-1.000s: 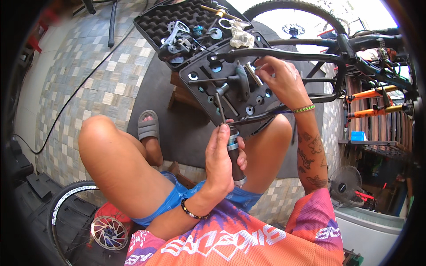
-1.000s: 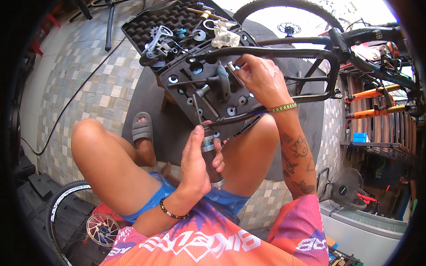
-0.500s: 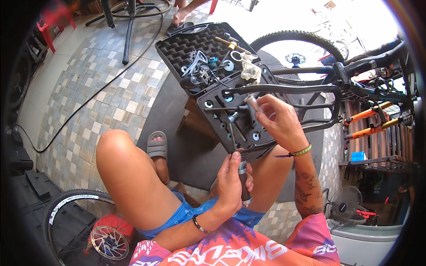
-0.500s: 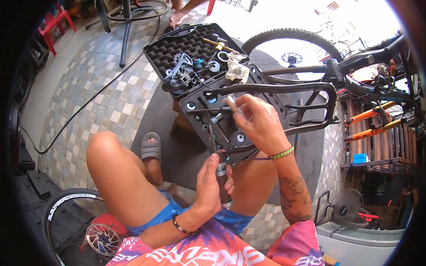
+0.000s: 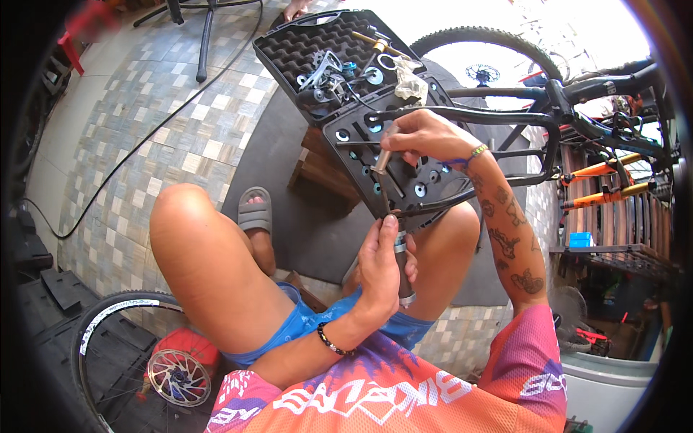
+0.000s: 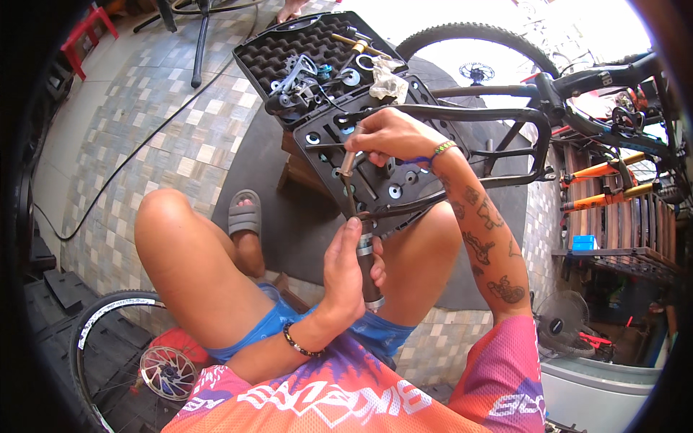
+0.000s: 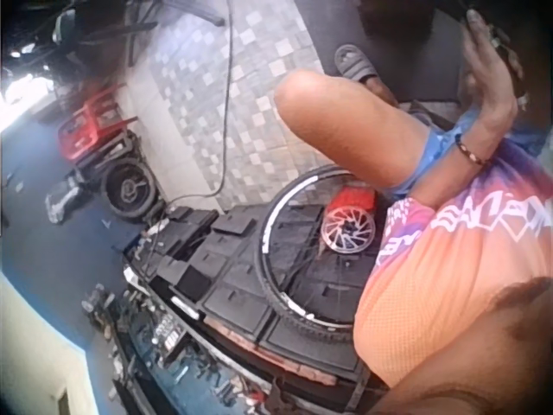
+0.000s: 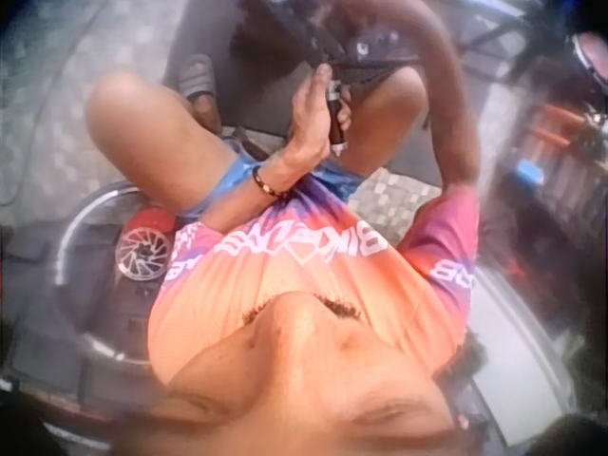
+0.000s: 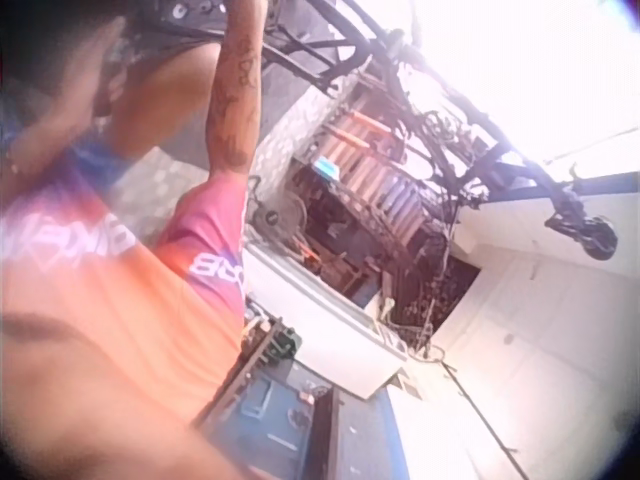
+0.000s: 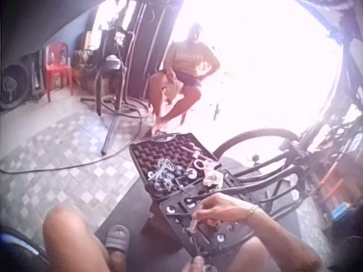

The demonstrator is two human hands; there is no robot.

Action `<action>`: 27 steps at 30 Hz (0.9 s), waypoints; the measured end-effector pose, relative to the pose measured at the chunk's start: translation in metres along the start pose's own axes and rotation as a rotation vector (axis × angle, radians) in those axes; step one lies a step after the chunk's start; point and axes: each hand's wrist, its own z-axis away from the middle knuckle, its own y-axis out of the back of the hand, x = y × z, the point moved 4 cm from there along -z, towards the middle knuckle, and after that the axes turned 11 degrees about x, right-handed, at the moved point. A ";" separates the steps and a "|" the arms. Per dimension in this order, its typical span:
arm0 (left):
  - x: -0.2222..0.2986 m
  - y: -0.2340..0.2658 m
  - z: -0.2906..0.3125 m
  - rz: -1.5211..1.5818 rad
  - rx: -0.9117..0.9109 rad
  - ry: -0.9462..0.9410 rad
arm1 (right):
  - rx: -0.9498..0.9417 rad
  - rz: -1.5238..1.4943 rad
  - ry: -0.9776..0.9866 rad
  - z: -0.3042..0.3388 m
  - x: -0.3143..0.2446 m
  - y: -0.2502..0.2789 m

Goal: The person sits on the floor and assembles a bicycle frame by inserting bearings, washers, and a bottom bracket axle into the frame's bottom bracket shell. They use a T-handle tool to tighten the axle and handle various small parts from a foam-lined tray.

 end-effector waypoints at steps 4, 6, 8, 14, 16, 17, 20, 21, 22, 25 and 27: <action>0.001 0.000 0.001 -0.019 -0.010 -0.021 | -0.064 -0.015 -0.051 -0.001 0.005 -0.025; 0.004 -0.001 0.001 -0.016 -0.002 -0.026 | -0.165 0.036 -0.087 0.005 0.003 -0.034; 0.005 0.000 0.000 0.004 0.005 -0.026 | -0.211 0.131 -0.108 0.013 -0.003 -0.037; -0.001 -0.002 0.001 -0.015 -0.009 -0.012 | -0.184 0.190 -0.146 0.025 -0.003 -0.037; -0.001 -0.002 0.000 -0.008 0.001 -0.008 | -0.168 0.133 -0.120 0.026 -0.001 -0.041; -0.001 -0.002 0.000 -0.003 0.011 -0.004 | -0.143 0.091 -0.110 0.024 0.002 -0.042; -0.002 -0.001 -0.001 0.001 0.018 -0.003 | -0.080 -0.004 -0.101 0.022 0.007 -0.043; -0.003 -0.001 -0.002 -0.001 0.016 -0.005 | -0.067 -0.019 -0.110 0.021 0.005 -0.041; -0.002 -0.002 -0.002 -0.004 0.017 -0.004 | -0.055 -0.033 -0.118 0.019 0.005 -0.039; -0.002 -0.003 -0.001 -0.014 0.015 -0.007 | 0.006 -0.129 -0.060 0.012 0.003 -0.035; -0.002 -0.002 0.001 -0.024 0.016 -0.012 | 0.079 -0.194 0.007 0.008 0.003 -0.033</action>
